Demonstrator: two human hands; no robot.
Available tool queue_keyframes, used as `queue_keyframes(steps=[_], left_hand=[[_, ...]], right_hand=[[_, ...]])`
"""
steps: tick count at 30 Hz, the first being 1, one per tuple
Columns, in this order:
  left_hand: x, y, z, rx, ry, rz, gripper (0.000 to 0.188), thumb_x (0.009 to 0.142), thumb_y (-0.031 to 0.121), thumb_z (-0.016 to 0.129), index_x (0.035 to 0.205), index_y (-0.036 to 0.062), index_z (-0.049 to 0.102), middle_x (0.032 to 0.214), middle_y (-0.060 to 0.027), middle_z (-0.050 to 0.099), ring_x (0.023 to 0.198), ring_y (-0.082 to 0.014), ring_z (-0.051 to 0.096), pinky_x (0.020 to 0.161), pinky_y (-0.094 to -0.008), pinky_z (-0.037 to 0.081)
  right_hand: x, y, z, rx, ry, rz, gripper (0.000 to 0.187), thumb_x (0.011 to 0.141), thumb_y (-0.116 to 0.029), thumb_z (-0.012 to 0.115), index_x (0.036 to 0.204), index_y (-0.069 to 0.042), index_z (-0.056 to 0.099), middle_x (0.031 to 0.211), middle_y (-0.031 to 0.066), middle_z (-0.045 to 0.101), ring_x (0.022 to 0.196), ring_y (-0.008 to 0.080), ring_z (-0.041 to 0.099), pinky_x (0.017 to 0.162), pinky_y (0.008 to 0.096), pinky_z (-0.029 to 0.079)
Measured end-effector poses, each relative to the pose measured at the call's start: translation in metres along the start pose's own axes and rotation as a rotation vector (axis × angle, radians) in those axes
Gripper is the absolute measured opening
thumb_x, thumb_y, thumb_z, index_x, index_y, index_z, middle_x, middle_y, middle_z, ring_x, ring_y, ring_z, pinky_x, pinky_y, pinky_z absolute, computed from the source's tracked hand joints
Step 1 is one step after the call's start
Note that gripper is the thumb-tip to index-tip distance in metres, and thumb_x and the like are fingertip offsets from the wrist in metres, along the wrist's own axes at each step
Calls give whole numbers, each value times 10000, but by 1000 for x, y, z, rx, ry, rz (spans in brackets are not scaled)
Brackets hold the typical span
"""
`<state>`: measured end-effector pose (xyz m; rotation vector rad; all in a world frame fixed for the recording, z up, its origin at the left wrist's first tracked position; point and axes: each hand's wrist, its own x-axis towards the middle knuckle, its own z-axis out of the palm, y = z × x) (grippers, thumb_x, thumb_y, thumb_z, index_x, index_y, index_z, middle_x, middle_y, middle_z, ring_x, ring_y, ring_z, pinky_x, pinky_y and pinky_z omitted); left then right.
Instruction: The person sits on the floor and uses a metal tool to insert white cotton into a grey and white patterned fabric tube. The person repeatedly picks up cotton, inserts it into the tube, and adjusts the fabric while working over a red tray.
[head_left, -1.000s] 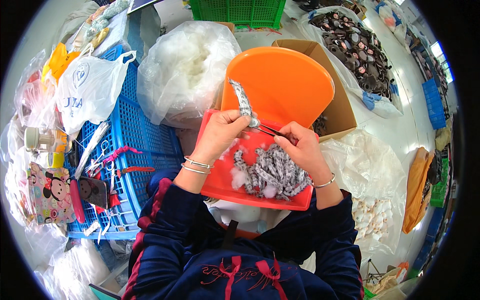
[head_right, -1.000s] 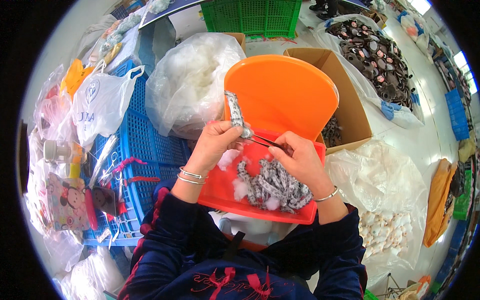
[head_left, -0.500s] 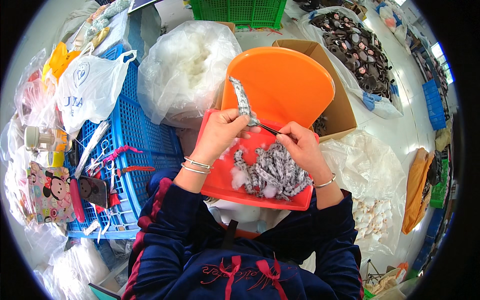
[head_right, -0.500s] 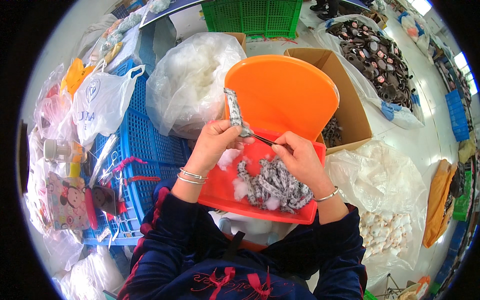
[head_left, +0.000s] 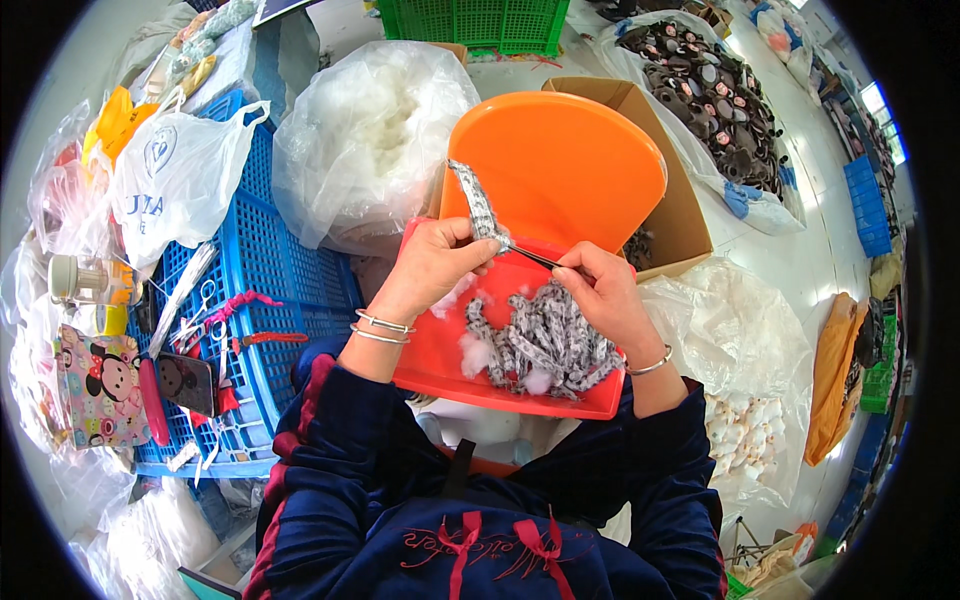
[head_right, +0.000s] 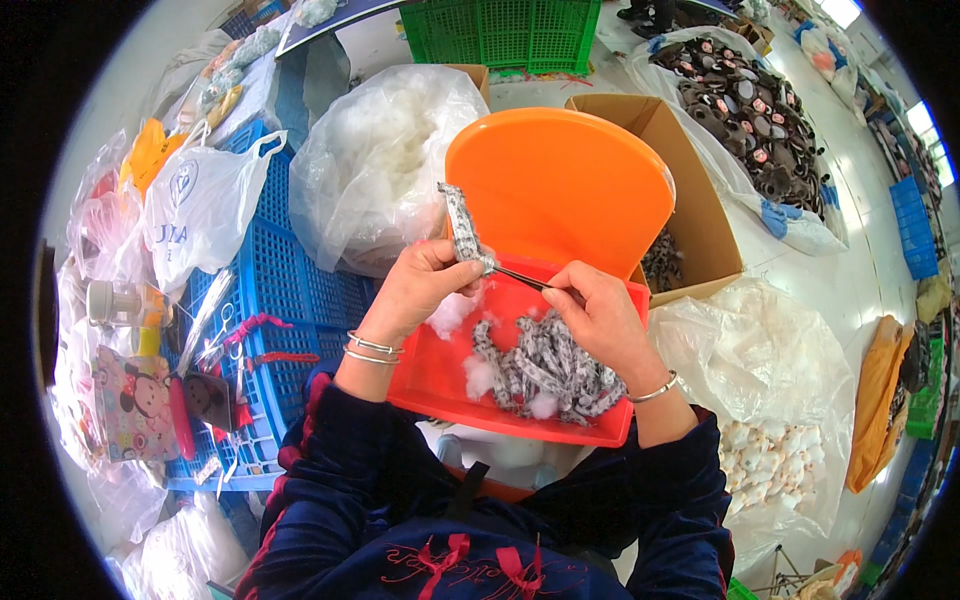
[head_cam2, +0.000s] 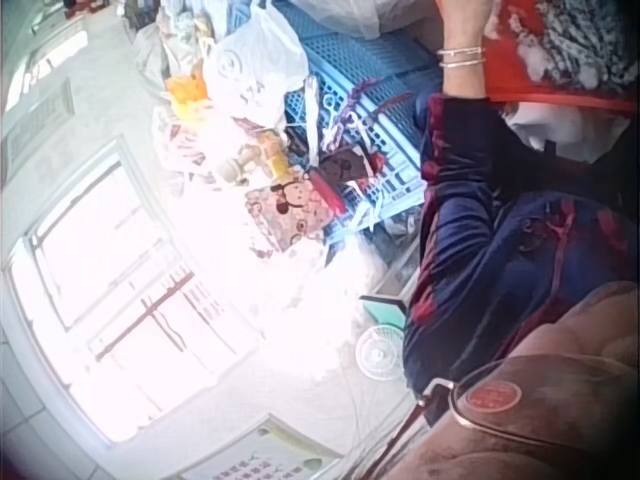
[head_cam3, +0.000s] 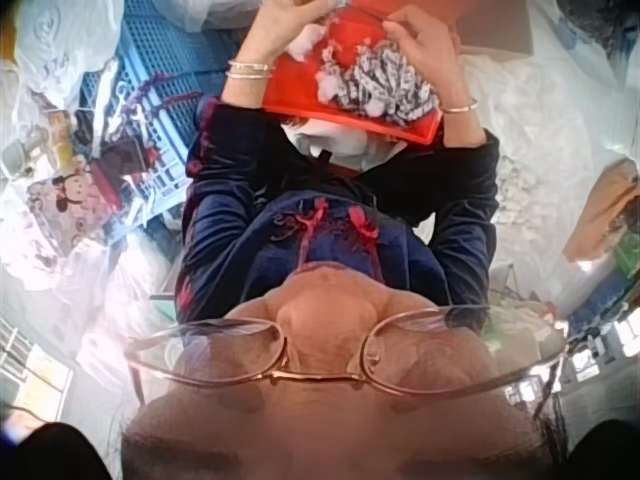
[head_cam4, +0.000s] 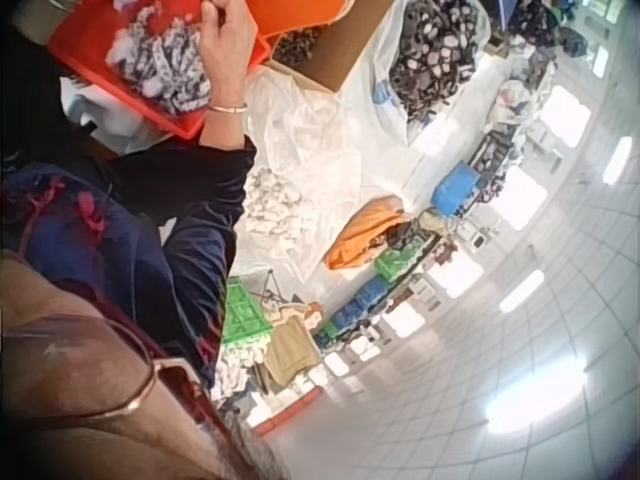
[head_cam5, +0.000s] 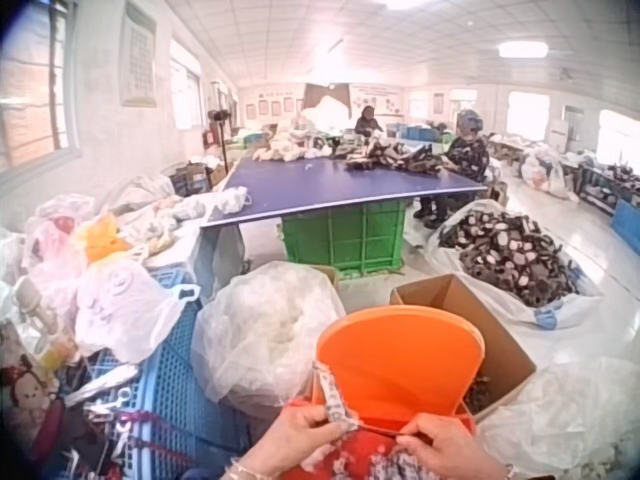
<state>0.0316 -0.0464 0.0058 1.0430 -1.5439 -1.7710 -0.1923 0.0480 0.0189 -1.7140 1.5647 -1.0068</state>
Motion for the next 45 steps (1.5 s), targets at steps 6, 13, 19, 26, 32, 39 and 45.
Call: queue_keyframes(steps=[6, 13, 19, 26, 32, 39, 45], left_hand=[[1, -2, -1, 61, 9, -29, 156, 904, 144, 670, 831, 10, 698, 689, -10, 646, 610, -63, 579, 588, -207, 475], [-1, 1, 0, -7, -37, -50, 194, 903, 169, 685, 781, 18, 691, 665, -13, 642, 598, -61, 583, 571, -205, 467], [-3, -5, 7, 22, -46, -36, 180, 915, 158, 664, 890, -11, 721, 714, -8, 664, 619, -60, 588, 588, -206, 477], [-8, -3, 20, -101, 24, 29, 215, 953, 172, 610, 987, -13, 715, 742, 13, 635, 666, -48, 561, 619, -201, 451], [-11, -6, 24, -147, 71, 116, 302, 985, 254, 566, 990, -15, 704, 712, 26, 596, 653, -50, 557, 590, -212, 446], [-13, -9, 27, -300, 125, 126, 304, 997, 261, 553, 1001, -7, 698, 682, 40, 547, 621, -47, 503, 560, -212, 405], [-13, -22, 52, -248, 156, 166, 264, 1006, 227, 530, 979, 12, 682, 654, 34, 520, 584, -49, 463, 541, -201, 378]], right_hand=[[-1, -9, -2, 6, -19, 8, 103, 876, -50, 658, 858, 21, 586, 754, 116, 617, 657, 184, 603, 600, 295, 472], [-2, -7, -3, 26, -68, 15, 105, 890, -50, 650, 854, 21, 582, 736, 85, 628, 645, 129, 594, 576, 267, 462], [-8, 12, 24, 327, -32, 120, 103, 921, -70, 630, 864, 1, 581, 719, -5, 587, 639, 53, 509, 565, 222, 412], [-13, 6, 48, 570, 37, 245, 103, 952, -103, 603, 905, -19, 567, 764, -40, 543, 681, 27, 465, 598, 199, 386], [-10, 2, 47, 605, 11, 244, 103, 957, -104, 594, 907, -21, 562, 768, -36, 540, 681, 33, 464, 599, 206, 390], [-10, -1, 48, 439, 64, 79, 108, 960, -111, 592, 915, -18, 563, 767, -37, 538, 696, 30, 468, 616, 200, 394], [-9, -3, 53, 643, 58, 213, 112, 953, -111, 602, 914, -13, 565, 761, -33, 545, 695, 32, 478, 613, 207, 402]])
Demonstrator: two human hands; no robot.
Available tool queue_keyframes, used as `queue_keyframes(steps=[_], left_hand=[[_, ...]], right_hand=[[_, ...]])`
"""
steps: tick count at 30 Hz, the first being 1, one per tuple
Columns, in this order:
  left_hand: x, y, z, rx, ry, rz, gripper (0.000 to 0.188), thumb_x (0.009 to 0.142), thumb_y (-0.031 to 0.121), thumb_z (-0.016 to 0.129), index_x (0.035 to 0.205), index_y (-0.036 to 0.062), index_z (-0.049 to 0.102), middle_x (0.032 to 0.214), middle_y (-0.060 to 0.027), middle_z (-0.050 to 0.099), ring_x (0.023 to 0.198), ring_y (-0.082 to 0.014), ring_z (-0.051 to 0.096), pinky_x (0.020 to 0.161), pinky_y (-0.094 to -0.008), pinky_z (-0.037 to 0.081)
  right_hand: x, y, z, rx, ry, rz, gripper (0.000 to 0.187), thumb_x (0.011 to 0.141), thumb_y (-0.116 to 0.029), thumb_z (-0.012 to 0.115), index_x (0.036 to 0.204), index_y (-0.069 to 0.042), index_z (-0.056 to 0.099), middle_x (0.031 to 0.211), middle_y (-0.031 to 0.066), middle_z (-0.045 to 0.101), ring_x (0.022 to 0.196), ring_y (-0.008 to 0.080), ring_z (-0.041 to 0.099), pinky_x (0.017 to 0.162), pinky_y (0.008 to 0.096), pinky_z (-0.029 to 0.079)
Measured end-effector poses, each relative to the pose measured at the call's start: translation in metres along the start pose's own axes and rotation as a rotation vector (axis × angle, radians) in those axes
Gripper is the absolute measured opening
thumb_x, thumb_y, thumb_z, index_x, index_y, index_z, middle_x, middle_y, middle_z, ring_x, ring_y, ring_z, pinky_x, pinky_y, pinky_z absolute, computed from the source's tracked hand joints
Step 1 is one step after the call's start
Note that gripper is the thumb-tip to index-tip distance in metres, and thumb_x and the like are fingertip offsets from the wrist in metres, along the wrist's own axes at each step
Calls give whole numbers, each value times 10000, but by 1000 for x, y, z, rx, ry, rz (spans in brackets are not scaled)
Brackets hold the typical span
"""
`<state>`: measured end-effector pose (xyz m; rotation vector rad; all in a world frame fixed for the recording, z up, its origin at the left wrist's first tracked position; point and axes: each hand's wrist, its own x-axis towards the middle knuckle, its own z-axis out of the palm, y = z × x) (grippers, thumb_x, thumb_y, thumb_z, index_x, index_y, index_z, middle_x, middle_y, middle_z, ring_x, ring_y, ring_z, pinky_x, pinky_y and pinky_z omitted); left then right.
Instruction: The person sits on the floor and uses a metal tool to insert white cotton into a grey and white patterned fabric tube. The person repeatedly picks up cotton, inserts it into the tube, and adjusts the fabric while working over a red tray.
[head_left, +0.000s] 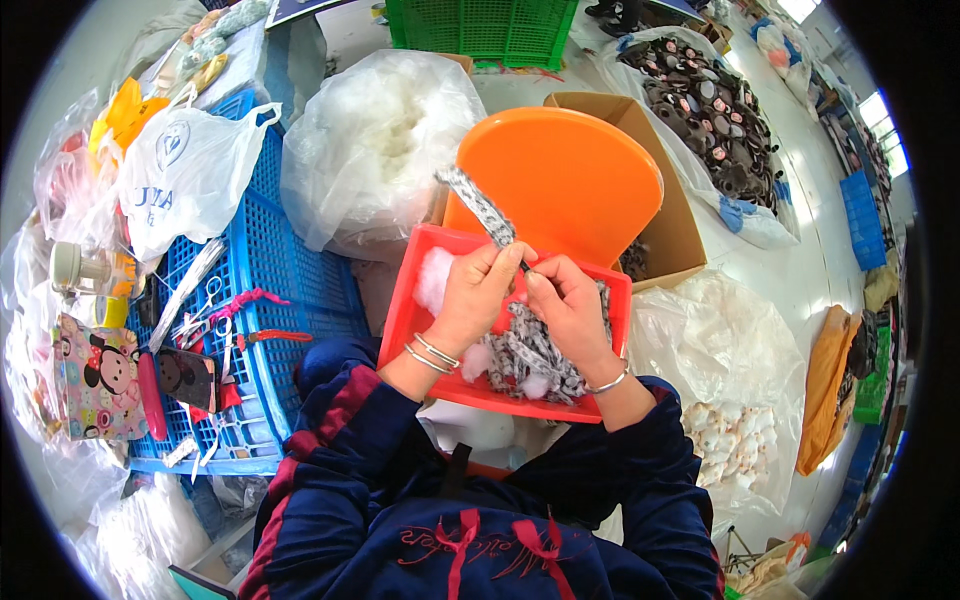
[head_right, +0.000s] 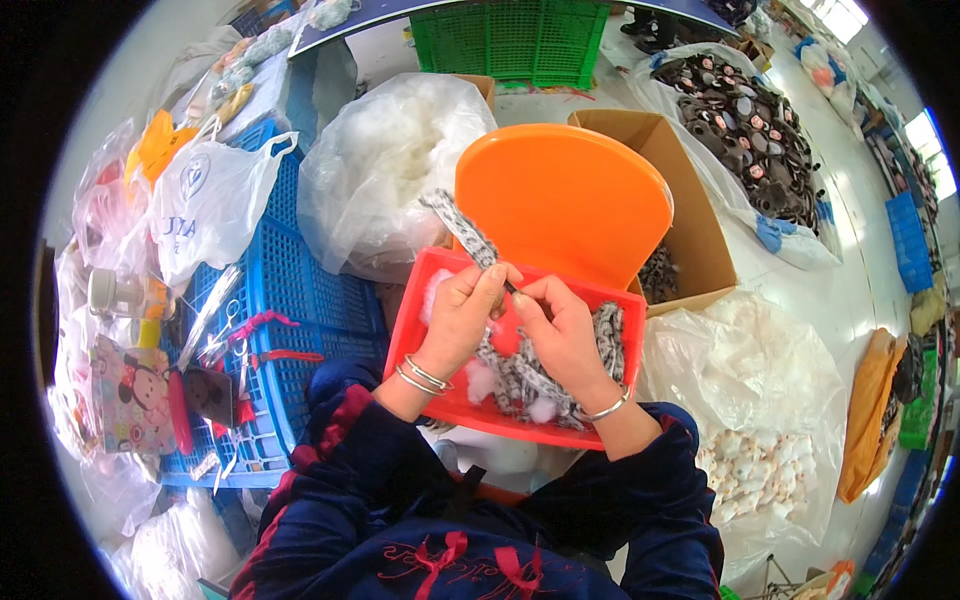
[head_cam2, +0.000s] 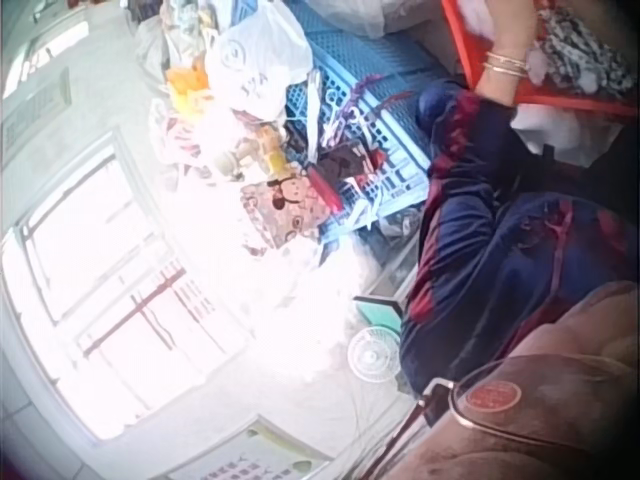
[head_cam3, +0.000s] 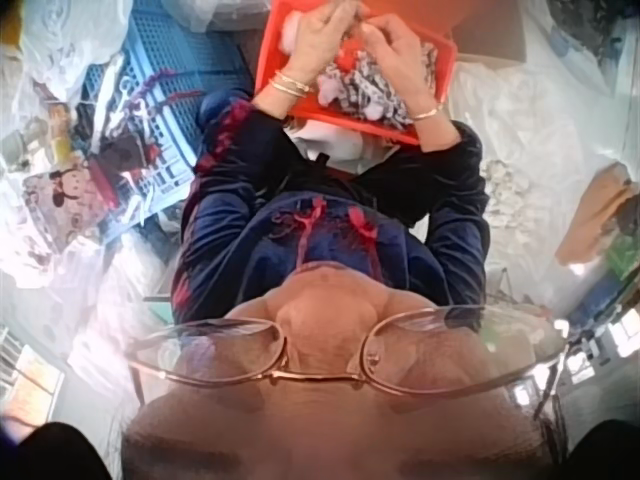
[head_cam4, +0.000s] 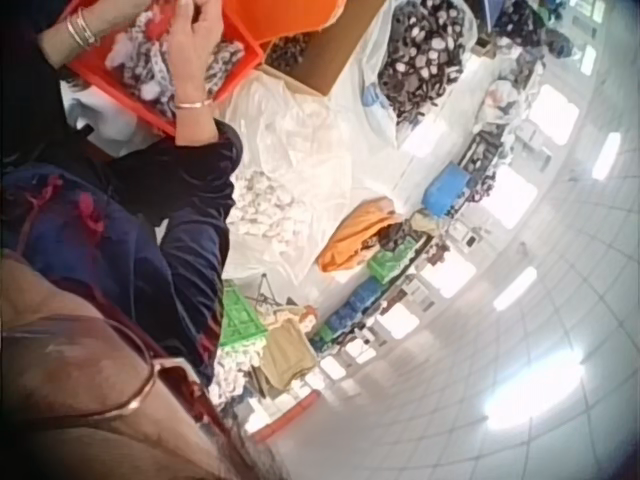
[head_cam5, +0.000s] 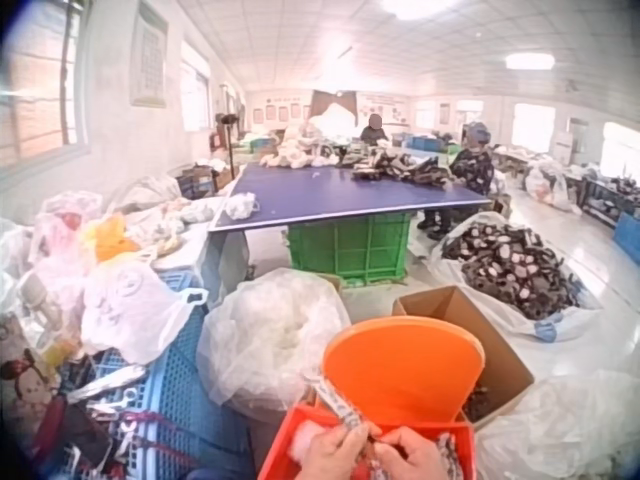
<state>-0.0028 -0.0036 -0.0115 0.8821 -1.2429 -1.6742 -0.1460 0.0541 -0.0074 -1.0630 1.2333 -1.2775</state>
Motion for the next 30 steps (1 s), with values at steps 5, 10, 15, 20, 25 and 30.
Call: queue_keyframes(steps=[5, 10, 15, 20, 25, 30], left_hand=[[11, 17, -14, -79, 0, -116, 228, 973, 207, 589, 926, 6, 687, 640, 27, 534, 582, -49, 482, 534, -207, 386], [10, 19, -20, 140, 65, -117, 290, 914, 222, 682, 711, 18, 648, 590, 14, 541, 533, -55, 477, 503, -223, 377], [6, 33, -9, 185, 25, -164, 297, 904, 247, 698, 714, 24, 649, 604, 7, 557, 535, -49, 480, 492, -226, 376], [11, 33, -31, 147, 115, -74, 239, 912, 213, 685, 791, 8, 690, 638, 6, 580, 562, -46, 501, 520, -217, 390], [25, 40, -60, -67, 206, 35, 176, 914, 147, 674, 923, -28, 697, 668, 7, 563, 587, -65, 481, 559, -214, 391], [28, 38, -59, 30, 151, 7, 188, 918, 165, 676, 898, -20, 692, 682, 6, 565, 609, -62, 484, 562, -215, 390]], right_hand=[[9, -6, -7, -187, -5, -69, 112, 946, -96, 606, 900, 0, 571, 753, -31, 550, 699, 32, 483, 619, 207, 410], [7, 5, -10, -209, -23, -95, 105, 936, -80, 614, 889, 5, 575, 757, -34, 549, 712, 30, 484, 622, 207, 414], [2, -6, -12, -152, -23, 20, 103, 935, -87, 627, 911, 1, 577, 778, -43, 553, 725, 25, 488, 634, 199, 416], [10, -20, -26, -185, -169, 99, 120, 939, -101, 623, 947, 17, 599, 813, -34, 588, 754, 27, 527, 658, 200, 439], [3, 6, -36, -970, -612, -89, 158, 837, -149, 670, 961, -54, 649, 819, 94, 638, 757, 239, 639, 679, 334, 497], [-18, 39, -14, -1240, -599, -157, 136, 844, -163, 658, 848, -32, 625, 801, 109, 630, 791, 290, 635, 676, 375, 491]])
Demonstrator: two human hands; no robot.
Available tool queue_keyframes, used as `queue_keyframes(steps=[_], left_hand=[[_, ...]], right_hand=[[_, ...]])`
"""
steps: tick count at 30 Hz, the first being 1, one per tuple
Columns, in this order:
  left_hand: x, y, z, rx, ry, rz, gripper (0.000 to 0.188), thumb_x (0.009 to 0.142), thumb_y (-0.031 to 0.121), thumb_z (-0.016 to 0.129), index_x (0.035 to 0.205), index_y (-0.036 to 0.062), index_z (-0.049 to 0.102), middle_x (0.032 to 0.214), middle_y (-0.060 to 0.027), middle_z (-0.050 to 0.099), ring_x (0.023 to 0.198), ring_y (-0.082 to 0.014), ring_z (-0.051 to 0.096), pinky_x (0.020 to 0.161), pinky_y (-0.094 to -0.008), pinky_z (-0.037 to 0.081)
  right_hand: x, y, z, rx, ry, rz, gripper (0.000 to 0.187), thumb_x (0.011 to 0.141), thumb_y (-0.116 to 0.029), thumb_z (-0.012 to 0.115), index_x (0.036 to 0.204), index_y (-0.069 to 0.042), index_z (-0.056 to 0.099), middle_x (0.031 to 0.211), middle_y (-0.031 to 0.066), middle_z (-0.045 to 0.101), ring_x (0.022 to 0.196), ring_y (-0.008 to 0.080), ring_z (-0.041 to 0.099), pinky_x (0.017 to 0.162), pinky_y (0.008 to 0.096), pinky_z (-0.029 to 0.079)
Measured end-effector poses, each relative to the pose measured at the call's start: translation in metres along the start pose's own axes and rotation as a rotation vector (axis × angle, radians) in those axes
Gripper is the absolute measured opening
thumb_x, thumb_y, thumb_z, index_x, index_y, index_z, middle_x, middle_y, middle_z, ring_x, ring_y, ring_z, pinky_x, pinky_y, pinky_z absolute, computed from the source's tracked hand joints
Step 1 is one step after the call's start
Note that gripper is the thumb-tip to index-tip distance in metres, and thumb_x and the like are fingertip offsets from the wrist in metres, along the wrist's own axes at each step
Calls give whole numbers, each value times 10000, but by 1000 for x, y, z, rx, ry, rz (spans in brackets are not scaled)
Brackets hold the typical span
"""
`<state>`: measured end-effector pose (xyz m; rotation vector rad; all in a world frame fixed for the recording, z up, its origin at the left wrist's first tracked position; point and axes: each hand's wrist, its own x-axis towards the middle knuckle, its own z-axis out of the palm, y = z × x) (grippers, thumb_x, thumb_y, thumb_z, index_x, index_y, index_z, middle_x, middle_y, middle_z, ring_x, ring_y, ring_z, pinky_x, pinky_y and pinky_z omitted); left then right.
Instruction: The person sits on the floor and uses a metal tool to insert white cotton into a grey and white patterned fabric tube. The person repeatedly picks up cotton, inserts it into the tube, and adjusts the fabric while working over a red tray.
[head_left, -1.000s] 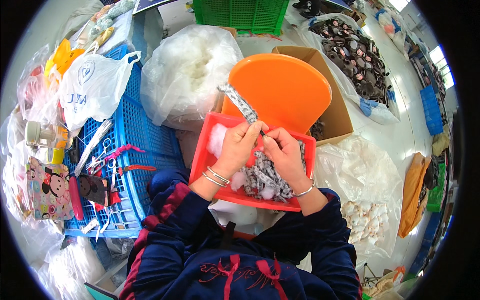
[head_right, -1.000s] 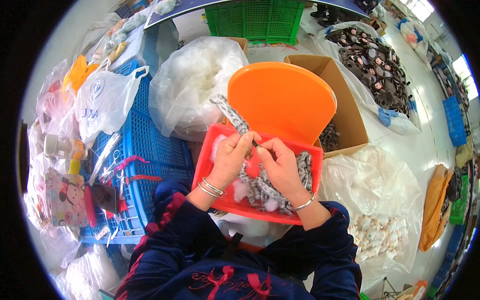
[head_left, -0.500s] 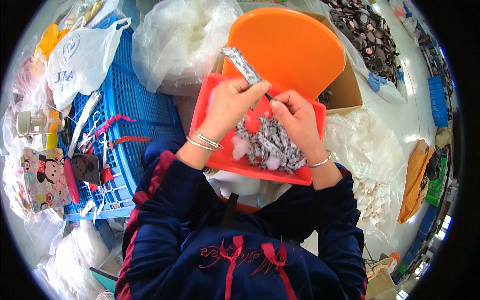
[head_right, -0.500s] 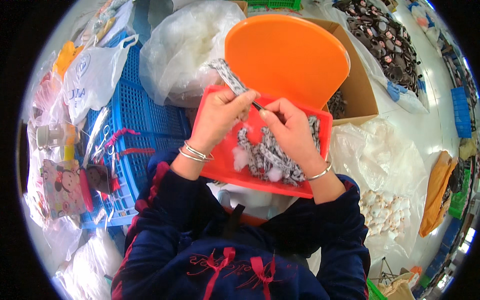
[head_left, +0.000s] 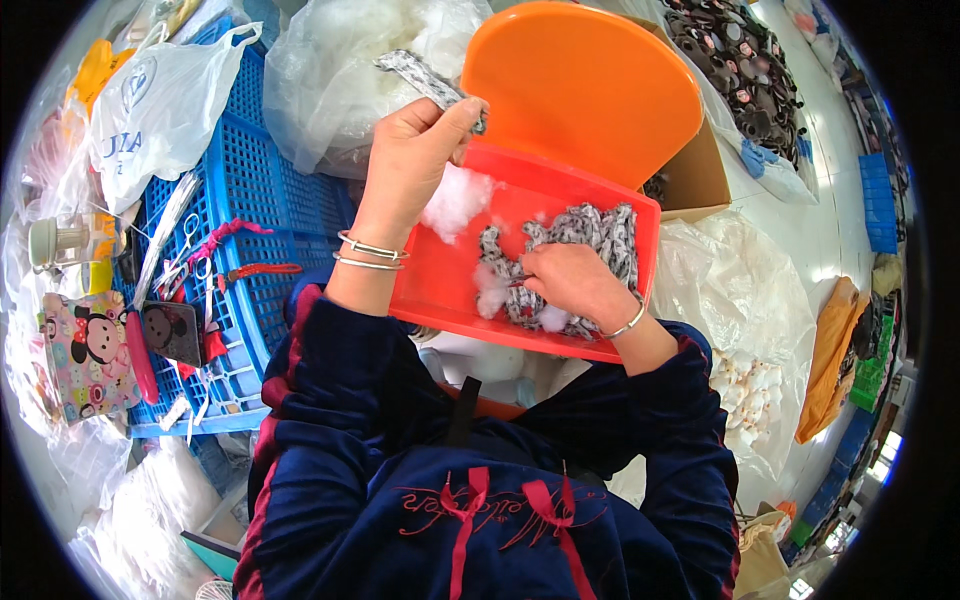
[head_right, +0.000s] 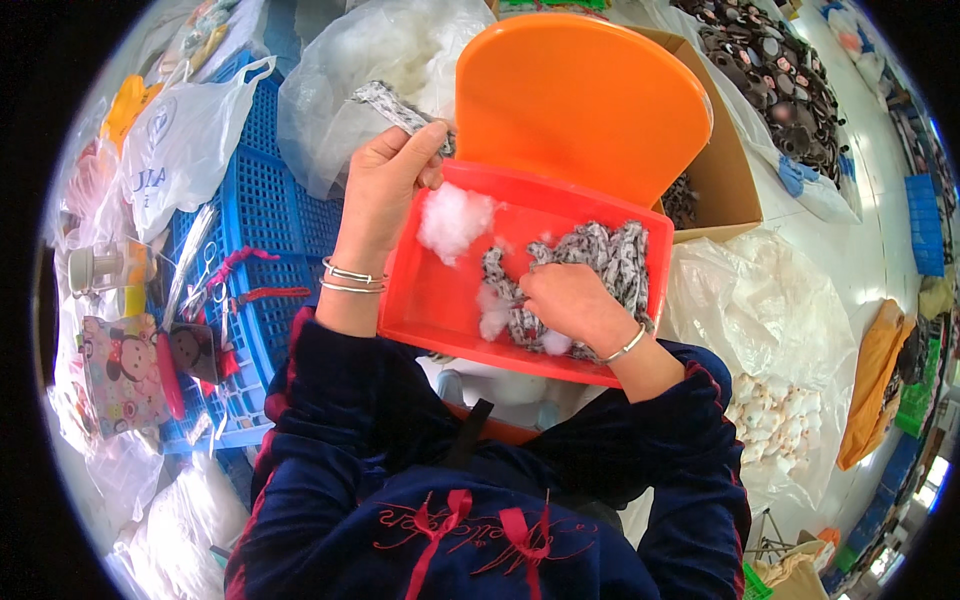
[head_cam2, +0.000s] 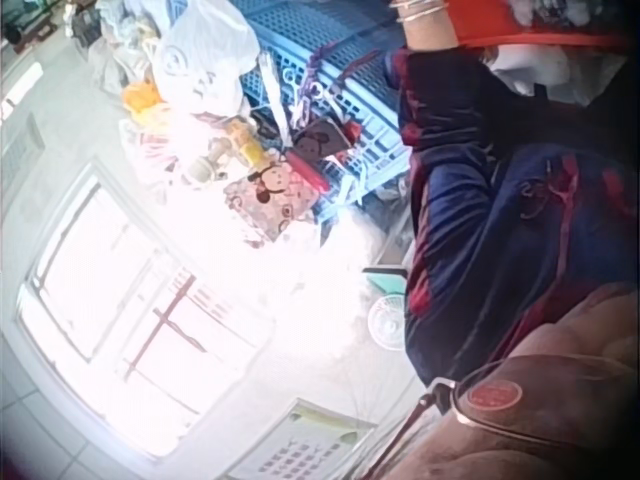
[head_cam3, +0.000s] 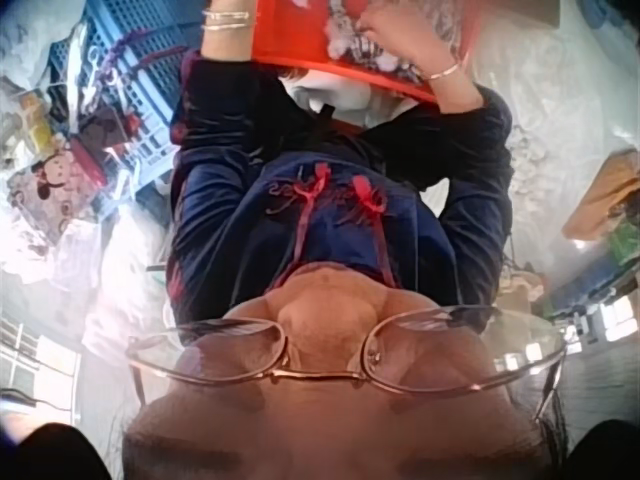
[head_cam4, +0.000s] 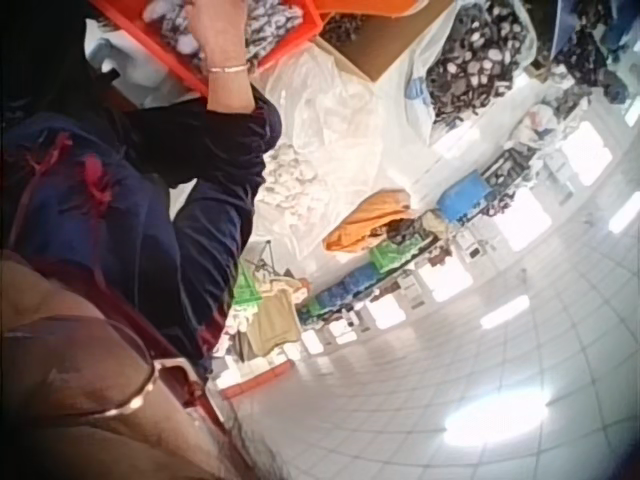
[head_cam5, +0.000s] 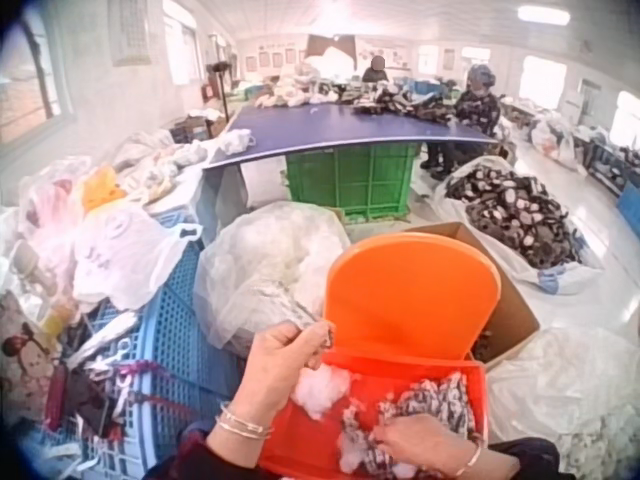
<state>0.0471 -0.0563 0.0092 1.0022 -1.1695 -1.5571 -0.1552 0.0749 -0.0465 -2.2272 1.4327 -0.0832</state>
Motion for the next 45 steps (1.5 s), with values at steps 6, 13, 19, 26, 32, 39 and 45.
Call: queue_keyframes(steps=[6, 13, 19, 26, 32, 39, 45], left_hand=[[0, -2, 2, 8, -60, -51, 220, 949, 200, 633, 916, -10, 690, 701, -7, 589, 615, -73, 508, 583, -214, 415], [-10, -28, 21, -331, -68, -138, 296, 995, 276, 532, 973, 27, 692, 876, -24, 681, 784, -85, 589, 764, -254, 457], [-29, -30, 45, -535, -80, -217, 290, 1021, 273, 442, 976, 32, 595, 740, -40, 566, 666, -140, 515, 728, -320, 488], [-26, -2, 32, -610, 92, -194, 291, 1031, 318, 401, 933, 83, 542, 549, 74, 268, 457, -59, 203, 443, -251, 163], [-24, -5, 26, -618, 80, -155, 282, 1026, 327, 410, 945, 92, 544, 567, 66, 326, 472, -69, 259, 458, -251, 222], [-30, -19, 54, -600, 168, -167, 281, 1023, 301, 432, 910, 67, 539, 580, 10, 424, 511, -106, 403, 488, -263, 335], [-26, -15, 35, -672, 75, -218, 272, 1022, 314, 429, 896, 99, 538, 536, 47, 348, 440, -67, 288, 417, -255, 214]], right_hand=[[0, 9, -55, 556, 195, 20, 89, 833, -68, 684, 845, -16, 613, 720, 56, 584, 647, 155, 553, 590, 294, 432], [-5, 6, -71, 826, 286, 137, 103, 864, -62, 692, 864, 9, 618, 721, -16, 576, 654, 33, 490, 568, 216, 407], [2, 1, -52, 899, 385, 103, 107, 867, -61, 691, 896, 9, 616, 756, -22, 587, 654, 37, 497, 574, 212, 407], [0, 10, -67, 1031, 150, 139, 230, 824, -88, 744, 969, -11, 584, 869, 0, 605, 788, 53, 559, 693, 217, 467], [31, -29, -24, 1380, 339, 9, 280, 837, -30, 701, 1073, -3, 552, 950, 7, 594, 873, 66, 564, 714, 231, 468], [35, -50, -39, 1501, 361, 247, 71, 882, -61, 638, 937, -30, 607, 732, -8, 623, 581, 19, 502, 513, 162, 383], [22, -39, -38, 1235, 238, 179, 74, 903, -81, 625, 937, -25, 591, 761, -4, 610, 649, 34, 518, 578, 194, 402]])
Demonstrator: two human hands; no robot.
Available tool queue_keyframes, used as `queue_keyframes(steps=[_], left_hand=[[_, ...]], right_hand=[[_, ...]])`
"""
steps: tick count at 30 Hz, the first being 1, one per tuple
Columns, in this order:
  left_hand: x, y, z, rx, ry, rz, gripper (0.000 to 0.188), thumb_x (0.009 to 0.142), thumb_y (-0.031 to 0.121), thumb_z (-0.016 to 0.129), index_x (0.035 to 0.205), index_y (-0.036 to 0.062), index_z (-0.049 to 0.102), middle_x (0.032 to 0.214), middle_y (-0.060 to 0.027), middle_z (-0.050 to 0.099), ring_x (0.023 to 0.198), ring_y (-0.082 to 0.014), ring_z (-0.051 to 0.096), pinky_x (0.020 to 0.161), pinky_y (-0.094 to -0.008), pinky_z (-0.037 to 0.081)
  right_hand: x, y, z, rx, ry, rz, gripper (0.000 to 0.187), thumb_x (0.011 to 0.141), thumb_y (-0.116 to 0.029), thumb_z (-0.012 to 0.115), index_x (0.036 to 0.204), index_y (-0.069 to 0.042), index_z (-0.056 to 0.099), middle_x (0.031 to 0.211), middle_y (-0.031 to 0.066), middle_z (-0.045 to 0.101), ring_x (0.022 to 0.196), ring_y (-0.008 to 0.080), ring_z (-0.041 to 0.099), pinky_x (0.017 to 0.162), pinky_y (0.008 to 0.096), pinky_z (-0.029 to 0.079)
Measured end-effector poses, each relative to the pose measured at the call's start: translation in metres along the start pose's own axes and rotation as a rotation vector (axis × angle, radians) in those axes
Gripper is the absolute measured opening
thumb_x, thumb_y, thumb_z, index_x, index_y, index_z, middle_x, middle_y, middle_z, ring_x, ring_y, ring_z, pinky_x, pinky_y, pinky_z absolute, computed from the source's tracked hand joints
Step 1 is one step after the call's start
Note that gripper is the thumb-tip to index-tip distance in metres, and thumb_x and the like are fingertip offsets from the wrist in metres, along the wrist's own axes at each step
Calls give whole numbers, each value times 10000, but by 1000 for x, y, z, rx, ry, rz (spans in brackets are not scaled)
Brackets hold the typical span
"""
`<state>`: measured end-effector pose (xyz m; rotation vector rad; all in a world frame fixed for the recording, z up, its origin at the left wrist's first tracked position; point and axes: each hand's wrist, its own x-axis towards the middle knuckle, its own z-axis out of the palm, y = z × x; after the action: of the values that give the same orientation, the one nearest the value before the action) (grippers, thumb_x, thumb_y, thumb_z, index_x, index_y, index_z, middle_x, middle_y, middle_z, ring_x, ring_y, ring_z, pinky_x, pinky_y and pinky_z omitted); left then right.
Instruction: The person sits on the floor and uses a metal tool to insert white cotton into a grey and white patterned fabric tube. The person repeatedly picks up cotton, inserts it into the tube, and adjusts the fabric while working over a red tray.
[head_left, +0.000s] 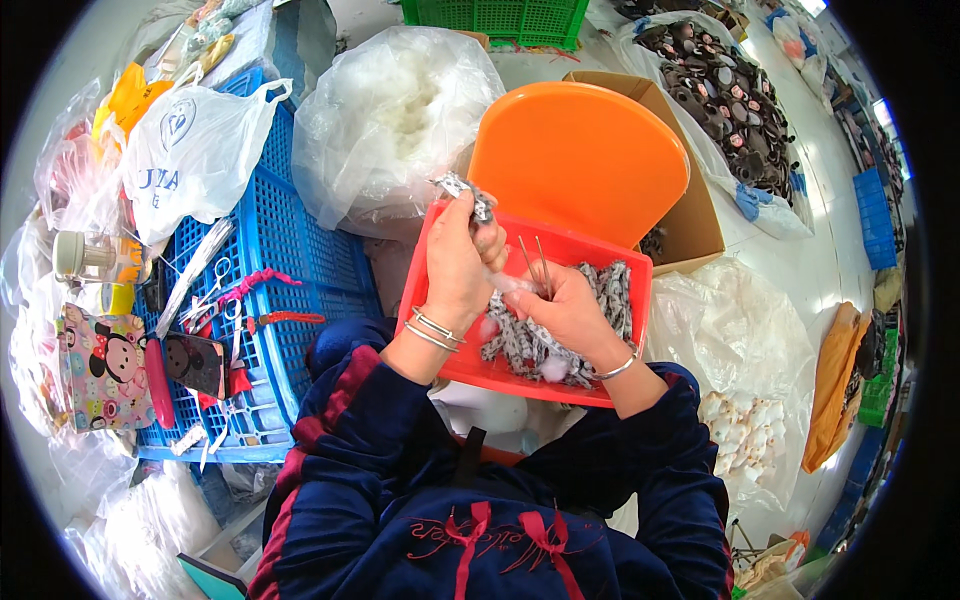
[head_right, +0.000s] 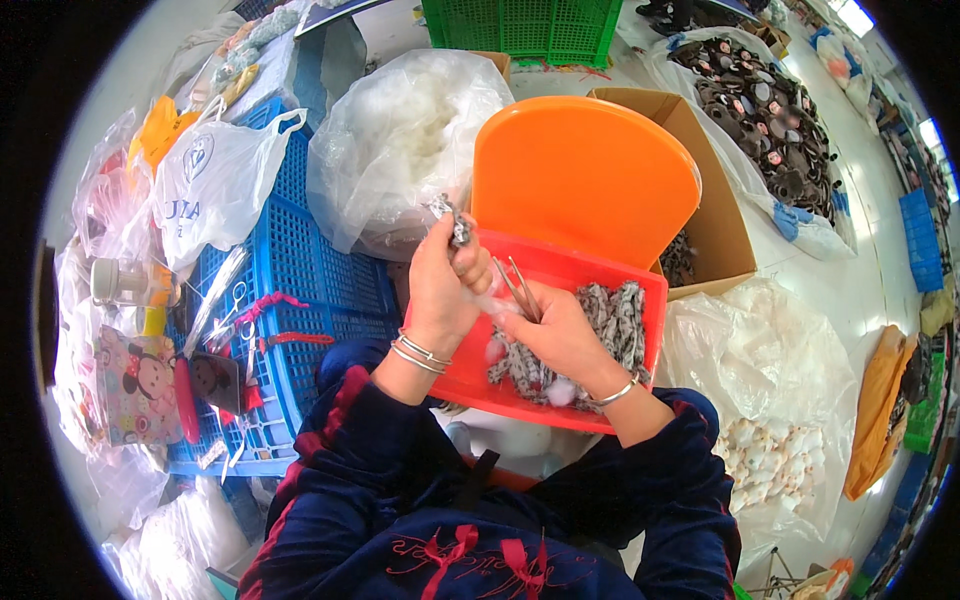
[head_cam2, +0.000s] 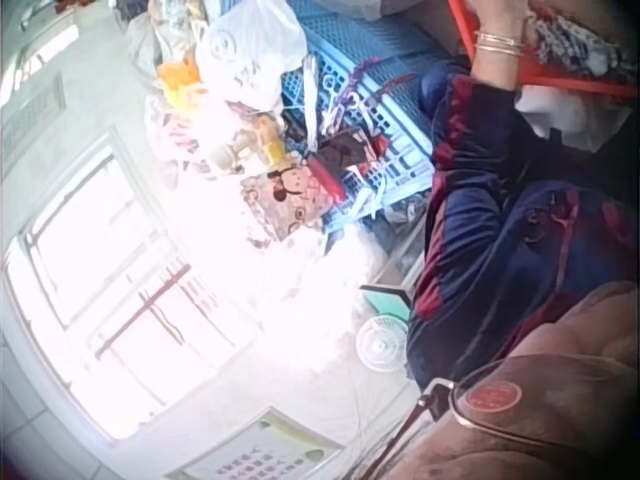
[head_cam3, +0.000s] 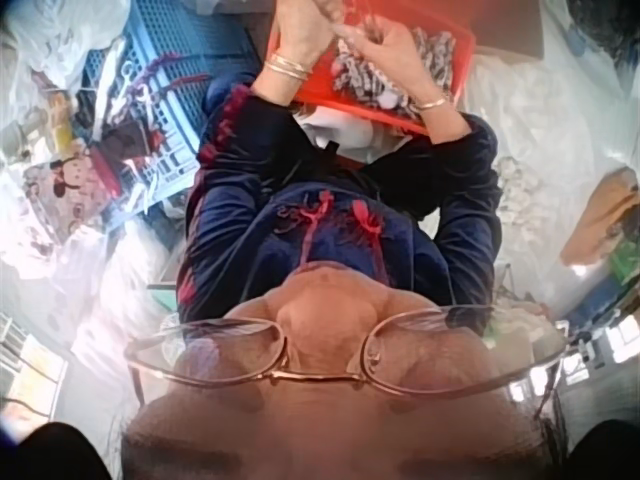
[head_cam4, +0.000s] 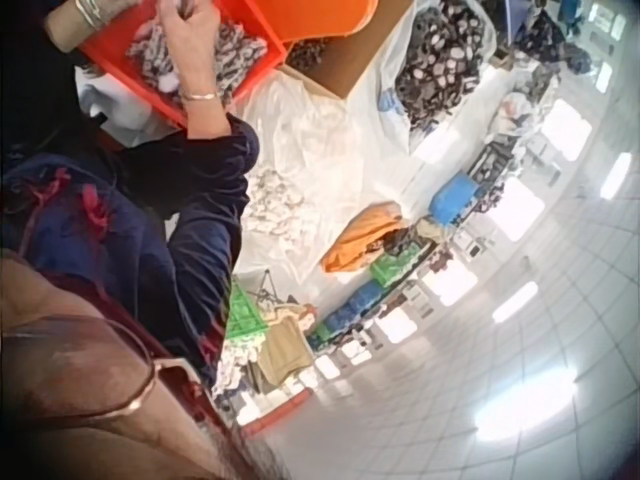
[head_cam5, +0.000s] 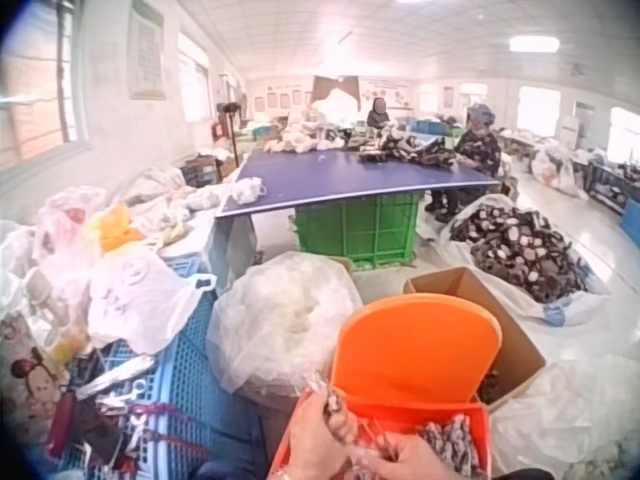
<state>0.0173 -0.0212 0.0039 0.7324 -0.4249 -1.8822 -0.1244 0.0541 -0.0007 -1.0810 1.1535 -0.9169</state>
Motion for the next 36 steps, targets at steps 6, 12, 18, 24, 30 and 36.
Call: queue_keyframes(steps=[6, 12, 18, 24, 30, 36], left_hand=[[3, -4, -2, 20, -35, 11, 255, 1020, 292, 427, 921, 86, 541, 675, -3, 489, 581, -106, 424, 540, -264, 344], [12, -4, -9, 13, -29, 109, 230, 1025, 233, 419, 940, 65, 552, 840, -70, 607, 788, -143, 555, 726, -288, 425], [8, -7, -7, 2, -57, 65, 219, 1024, 202, 420, 946, 48, 555, 878, -78, 615, 842, -176, 581, 807, -309, 431], [10, -8, -7, 9, -86, 89, 217, 1021, 210, 447, 947, 51, 576, 888, -48, 613, 837, -137, 572, 767, -290, 438], [13, -4, -12, 177, -68, 127, 234, 1003, 220, 530, 883, 52, 639, 807, 19, 611, 719, -45, 502, 662, -210, 394], [4, -7, -3, 295, -87, 92, 233, 984, 192, 579, 807, 55, 645, 768, 34, 596, 683, -52, 454, 679, -220, 382]], right_hand=[[3, -3, -21, -160, 219, -114, 185, 946, -160, 602, 981, 14, 549, 722, 25, 572, 668, 103, 547, 626, 267, 453], [-6, -20, -30, -566, 226, -335, 122, 941, -107, 582, 997, 0, 571, 841, 96, 585, 704, 175, 591, 627, 299, 467], [-5, -16, -23, -754, 224, -416, 152, 876, -108, 650, 983, -14, 597, 880, 132, 596, 747, 318, 611, 648, 374, 488], [-7, -15, -34, -706, 267, -385, 100, 876, -89, 648, 908, -10, 595, 797, 132, 601, 703, 298, 605, 631, 362, 480], [-15, -24, -46, -516, 344, -407, 89, 901, -50, 640, 883, 14, 581, 732, 64, 589, 630, 126, 539, 579, 252, 428], [-15, -28, -41, -495, 300, -378, 69, 898, -40, 636, 889, 9, 589, 748, 86, 617, 657, 142, 601, 591, 272, 466]])
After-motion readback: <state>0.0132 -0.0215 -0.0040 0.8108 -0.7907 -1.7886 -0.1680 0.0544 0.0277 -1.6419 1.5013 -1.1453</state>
